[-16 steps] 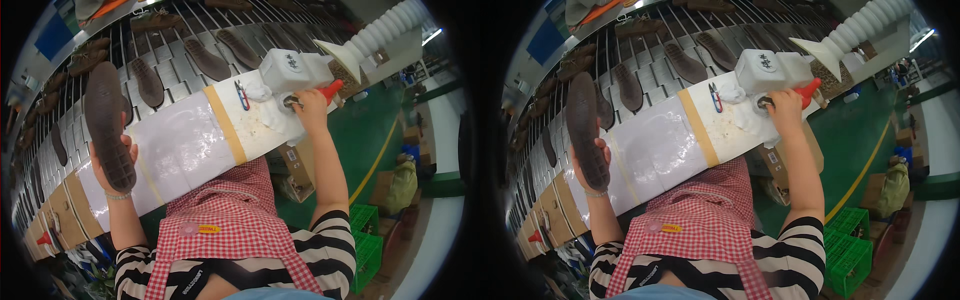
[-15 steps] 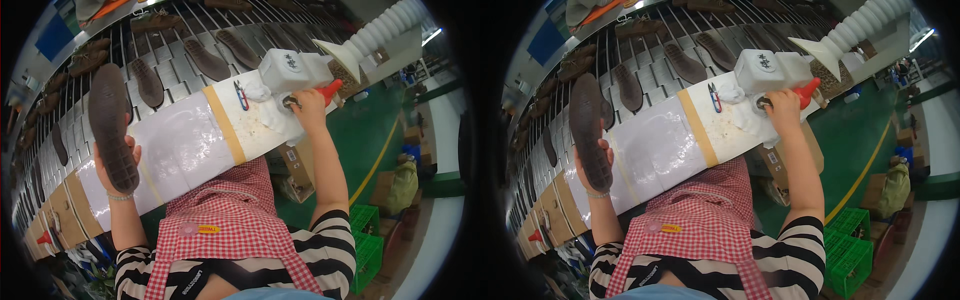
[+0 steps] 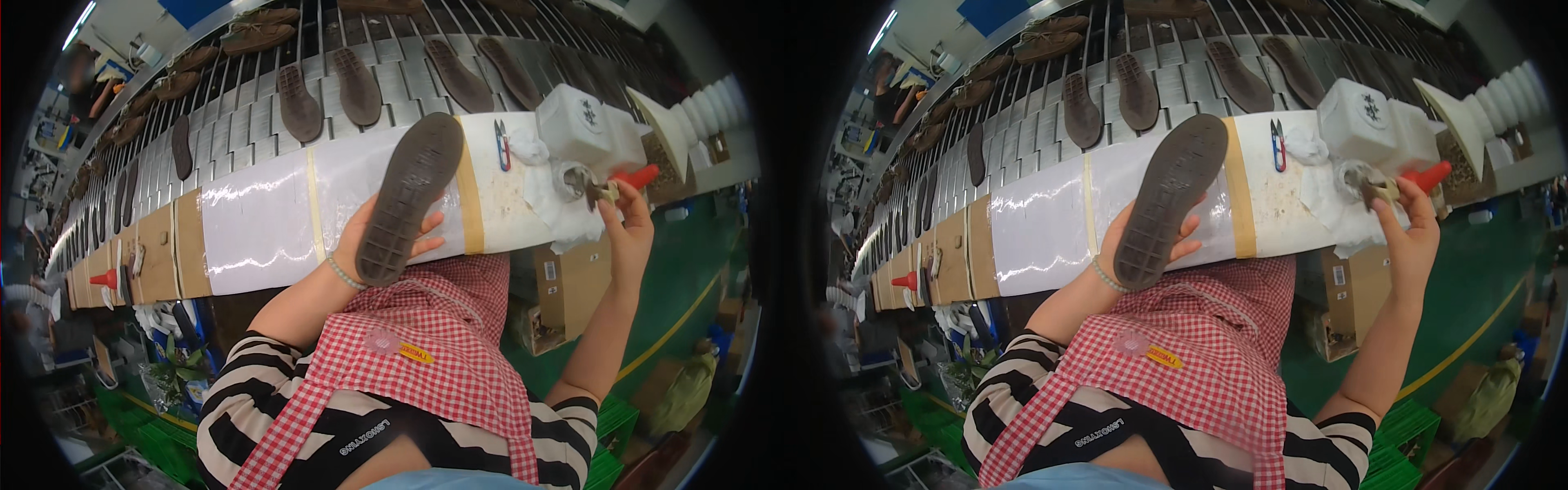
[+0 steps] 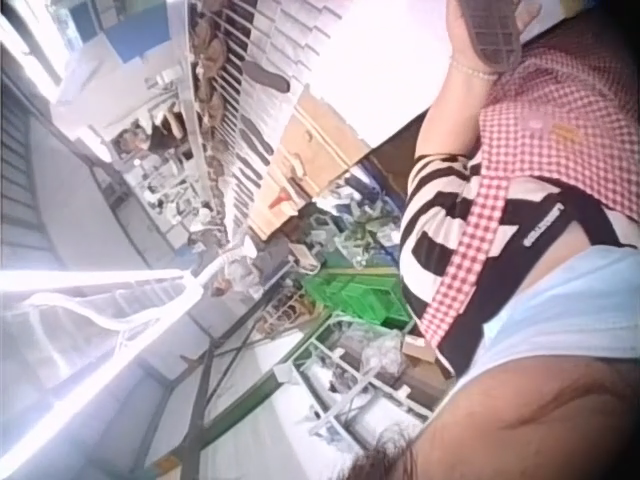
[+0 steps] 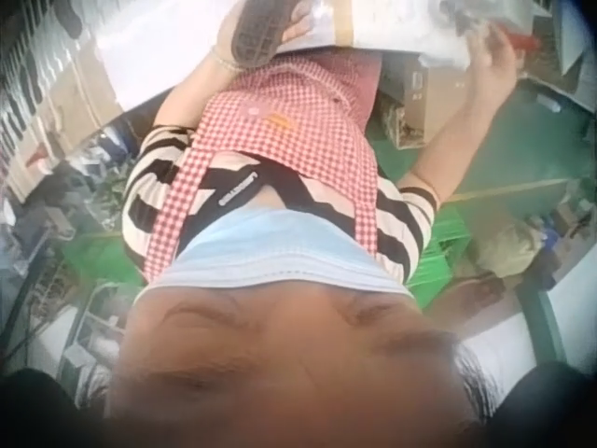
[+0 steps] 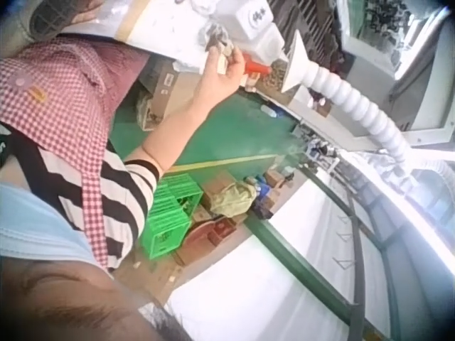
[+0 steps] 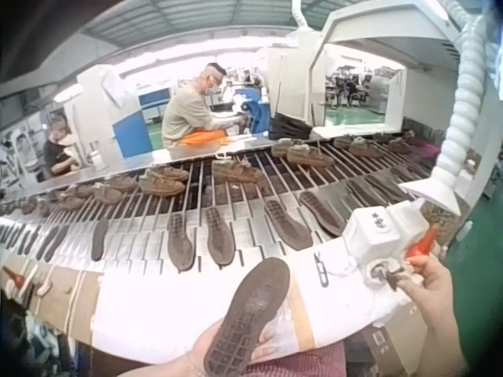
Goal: Applying adhesive to the bottom of shoe soles using a brush at a manufacturing station.
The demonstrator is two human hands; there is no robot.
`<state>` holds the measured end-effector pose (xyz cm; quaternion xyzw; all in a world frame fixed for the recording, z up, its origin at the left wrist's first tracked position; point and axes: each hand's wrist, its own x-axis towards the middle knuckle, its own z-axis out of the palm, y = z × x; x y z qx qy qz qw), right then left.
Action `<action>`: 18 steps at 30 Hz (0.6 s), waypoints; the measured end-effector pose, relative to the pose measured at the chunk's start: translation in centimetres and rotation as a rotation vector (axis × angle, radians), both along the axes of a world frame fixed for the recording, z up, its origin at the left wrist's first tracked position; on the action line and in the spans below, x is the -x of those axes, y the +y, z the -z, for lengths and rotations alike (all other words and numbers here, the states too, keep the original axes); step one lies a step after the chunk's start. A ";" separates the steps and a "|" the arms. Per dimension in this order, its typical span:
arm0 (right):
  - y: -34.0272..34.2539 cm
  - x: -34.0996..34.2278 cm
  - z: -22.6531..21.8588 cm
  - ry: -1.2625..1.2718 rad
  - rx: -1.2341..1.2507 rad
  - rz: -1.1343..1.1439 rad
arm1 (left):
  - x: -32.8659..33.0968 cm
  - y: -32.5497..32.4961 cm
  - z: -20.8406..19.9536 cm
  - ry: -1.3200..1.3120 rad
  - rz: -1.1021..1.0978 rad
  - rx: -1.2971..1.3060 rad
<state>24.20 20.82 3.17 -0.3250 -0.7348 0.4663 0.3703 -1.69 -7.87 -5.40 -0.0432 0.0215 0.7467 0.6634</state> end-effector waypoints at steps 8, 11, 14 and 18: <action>-10.4 7.7 -3.5 -0.075 -0.584 -0.277 | -2.4 0.1 -0.6 0.147 0.074 -0.009; -10.8 8.8 -2.9 -0.067 -0.678 -0.354 | -2.8 0.0 -1.4 0.166 0.108 0.064; -11.0 9.5 -2.4 -0.088 -0.807 -0.377 | -2.4 -0.5 -0.9 0.232 0.220 -0.051; -11.4 9.6 -2.1 -0.086 -0.845 -0.405 | -2.8 -0.5 -1.6 0.259 0.206 -0.038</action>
